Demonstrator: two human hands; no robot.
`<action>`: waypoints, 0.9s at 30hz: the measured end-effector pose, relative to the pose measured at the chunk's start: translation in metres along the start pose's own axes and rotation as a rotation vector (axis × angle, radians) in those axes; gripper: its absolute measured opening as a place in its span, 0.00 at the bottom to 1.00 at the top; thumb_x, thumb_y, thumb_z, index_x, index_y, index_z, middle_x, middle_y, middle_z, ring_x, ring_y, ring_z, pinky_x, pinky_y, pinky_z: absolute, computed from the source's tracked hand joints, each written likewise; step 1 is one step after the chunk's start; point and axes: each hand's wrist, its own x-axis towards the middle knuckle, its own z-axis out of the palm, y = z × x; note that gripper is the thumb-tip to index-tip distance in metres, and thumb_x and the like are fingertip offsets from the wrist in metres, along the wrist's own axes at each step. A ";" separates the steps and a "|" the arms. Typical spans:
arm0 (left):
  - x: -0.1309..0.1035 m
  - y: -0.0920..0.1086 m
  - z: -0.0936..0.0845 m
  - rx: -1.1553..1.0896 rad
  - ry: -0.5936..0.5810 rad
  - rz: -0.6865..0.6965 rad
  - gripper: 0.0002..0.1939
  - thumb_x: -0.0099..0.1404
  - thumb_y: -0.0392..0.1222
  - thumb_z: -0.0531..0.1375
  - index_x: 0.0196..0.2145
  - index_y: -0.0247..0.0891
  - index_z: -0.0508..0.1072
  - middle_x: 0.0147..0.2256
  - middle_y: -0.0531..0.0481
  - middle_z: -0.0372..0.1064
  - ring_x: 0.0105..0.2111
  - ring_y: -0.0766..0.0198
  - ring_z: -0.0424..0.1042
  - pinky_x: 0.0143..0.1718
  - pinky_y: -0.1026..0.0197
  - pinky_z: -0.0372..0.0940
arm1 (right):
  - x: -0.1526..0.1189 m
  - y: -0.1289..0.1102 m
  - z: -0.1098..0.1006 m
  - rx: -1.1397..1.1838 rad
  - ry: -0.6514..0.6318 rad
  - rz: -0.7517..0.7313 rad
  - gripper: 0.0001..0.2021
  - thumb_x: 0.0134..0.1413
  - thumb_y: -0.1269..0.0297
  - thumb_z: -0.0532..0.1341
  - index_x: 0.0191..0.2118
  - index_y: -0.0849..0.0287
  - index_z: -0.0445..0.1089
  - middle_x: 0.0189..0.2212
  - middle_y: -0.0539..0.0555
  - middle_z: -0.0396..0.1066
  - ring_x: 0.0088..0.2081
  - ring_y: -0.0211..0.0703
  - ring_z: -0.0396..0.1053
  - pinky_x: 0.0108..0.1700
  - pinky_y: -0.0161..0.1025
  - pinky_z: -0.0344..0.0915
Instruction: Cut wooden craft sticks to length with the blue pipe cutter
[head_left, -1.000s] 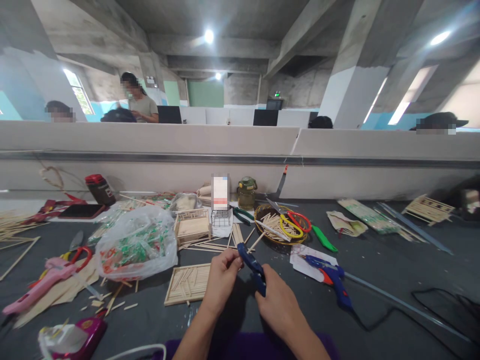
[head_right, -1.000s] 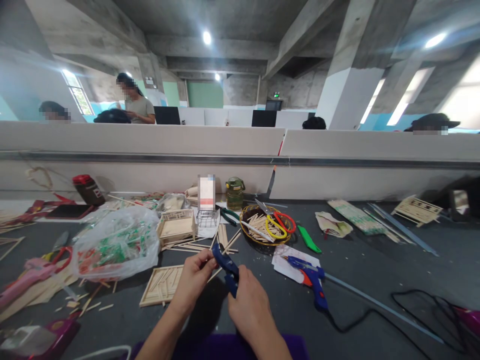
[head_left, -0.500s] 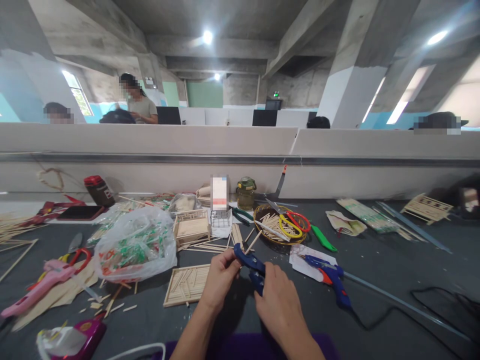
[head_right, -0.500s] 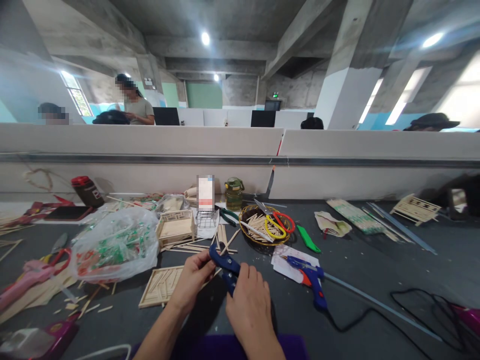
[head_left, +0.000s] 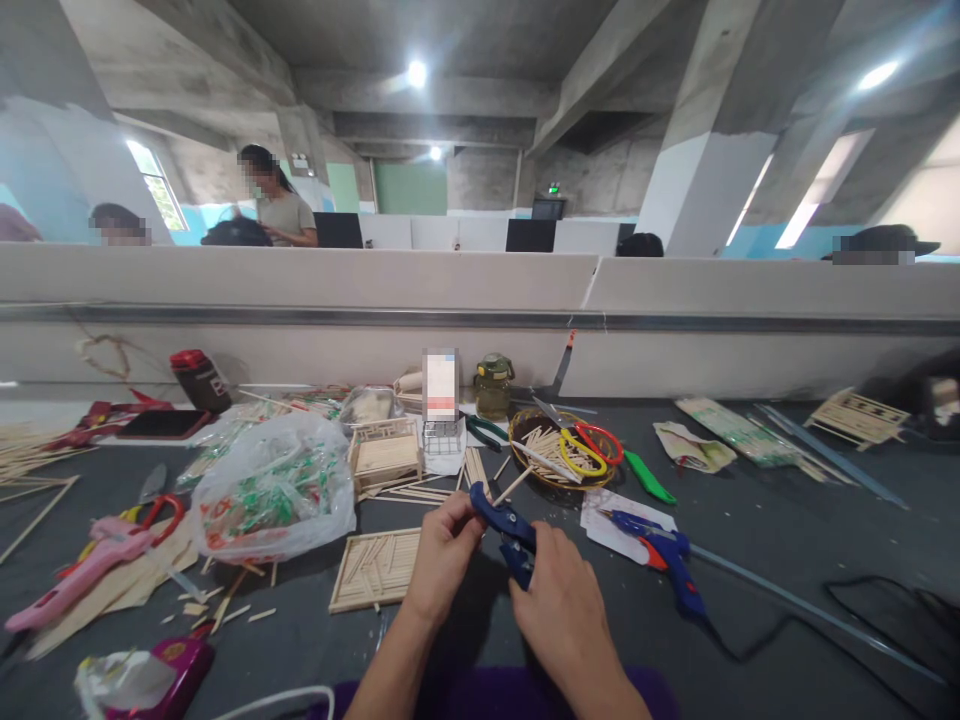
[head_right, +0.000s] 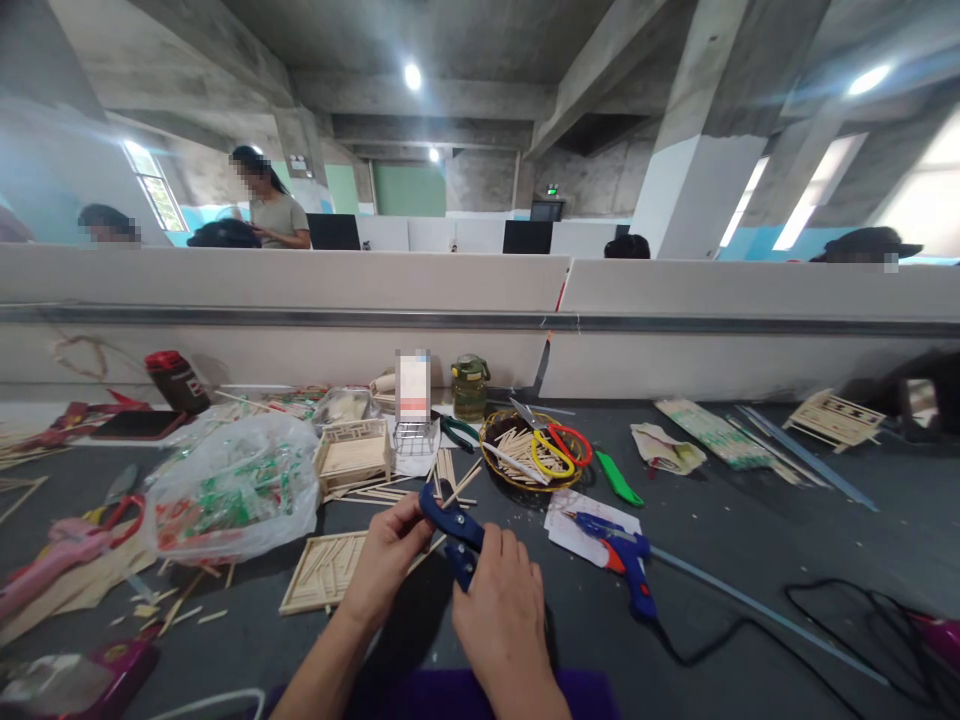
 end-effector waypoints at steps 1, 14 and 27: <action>0.000 0.000 0.000 0.012 0.002 0.008 0.08 0.59 0.42 0.62 0.33 0.36 0.79 0.29 0.50 0.65 0.27 0.66 0.59 0.27 0.67 0.55 | 0.000 0.001 0.001 0.020 -0.010 0.003 0.16 0.50 0.70 0.58 0.47 0.58 0.63 0.42 0.57 0.69 0.47 0.55 0.67 0.44 0.44 0.59; 0.001 -0.005 -0.003 0.208 -0.046 0.001 0.08 0.57 0.37 0.59 0.30 0.35 0.78 0.27 0.50 0.66 0.31 0.62 0.64 0.35 0.62 0.57 | -0.004 0.016 0.021 0.372 -0.114 -0.016 0.11 0.50 0.74 0.54 0.39 0.54 0.63 0.34 0.51 0.72 0.36 0.44 0.71 0.35 0.34 0.57; 0.003 -0.009 -0.003 0.337 0.008 0.013 0.08 0.55 0.37 0.58 0.28 0.35 0.78 0.27 0.49 0.66 0.30 0.60 0.65 0.35 0.61 0.58 | 0.010 0.026 0.029 0.159 -0.119 -0.149 0.08 0.60 0.61 0.54 0.35 0.55 0.67 0.28 0.54 0.75 0.33 0.48 0.74 0.31 0.35 0.52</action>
